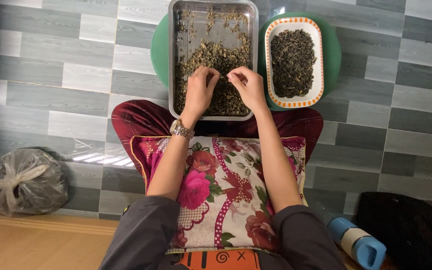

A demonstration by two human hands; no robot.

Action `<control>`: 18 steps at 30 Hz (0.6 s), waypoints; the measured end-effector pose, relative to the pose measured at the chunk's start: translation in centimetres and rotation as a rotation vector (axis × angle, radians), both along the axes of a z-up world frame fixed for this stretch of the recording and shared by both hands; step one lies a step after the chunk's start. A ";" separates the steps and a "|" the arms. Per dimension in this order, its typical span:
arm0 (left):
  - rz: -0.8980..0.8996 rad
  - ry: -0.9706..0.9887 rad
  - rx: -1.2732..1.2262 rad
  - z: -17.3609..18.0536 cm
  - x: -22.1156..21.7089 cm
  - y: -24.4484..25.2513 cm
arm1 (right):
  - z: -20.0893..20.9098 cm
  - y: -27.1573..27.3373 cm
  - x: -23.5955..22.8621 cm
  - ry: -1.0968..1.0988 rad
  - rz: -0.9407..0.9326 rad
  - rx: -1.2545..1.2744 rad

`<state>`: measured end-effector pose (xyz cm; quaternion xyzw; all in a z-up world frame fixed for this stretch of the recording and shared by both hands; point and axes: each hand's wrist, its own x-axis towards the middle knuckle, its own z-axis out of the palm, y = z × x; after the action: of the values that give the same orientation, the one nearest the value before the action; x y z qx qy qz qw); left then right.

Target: Manually sorting dried tea leaves by picking out specific pieces from a metal tray and placing them into a bowl.

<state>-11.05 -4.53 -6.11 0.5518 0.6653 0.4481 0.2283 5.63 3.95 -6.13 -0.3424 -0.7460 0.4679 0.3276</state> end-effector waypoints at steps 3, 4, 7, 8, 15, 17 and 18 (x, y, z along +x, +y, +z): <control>-0.043 -0.132 -0.052 1.7 0.1 -0.3 | 0.0 0.1 -0.1 0.035 -0.013 -0.028; -0.045 -0.131 -0.052 1.8 0.1 -0.5 | 0.0 -0.1 -0.1 0.036 -0.014 -0.028; -0.064 -0.163 -0.070 2.3 0.1 -0.7 | -0.1 -0.1 -0.1 0.031 -0.043 -0.016; -0.068 -0.158 -0.086 2.6 0.0 -0.7 | -0.4 -0.1 -0.2 0.028 -0.053 -0.012; -0.119 -0.135 -0.134 3.0 0.0 -0.8 | -0.8 -0.2 -0.4 -0.024 -0.121 0.037; -0.125 -0.107 -0.126 3.3 0.2 -0.7 | -0.1 -0.4 -0.4 -0.053 -0.123 0.065; -0.123 -0.078 -0.126 3.4 0.2 -0.7 | 0.3 -0.6 -0.5 -0.081 -0.117 0.084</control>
<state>-10.83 -5.24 -2.68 0.5585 0.6475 0.4115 0.3155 5.18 3.38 -5.86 -0.3900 -0.7564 0.4017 0.3381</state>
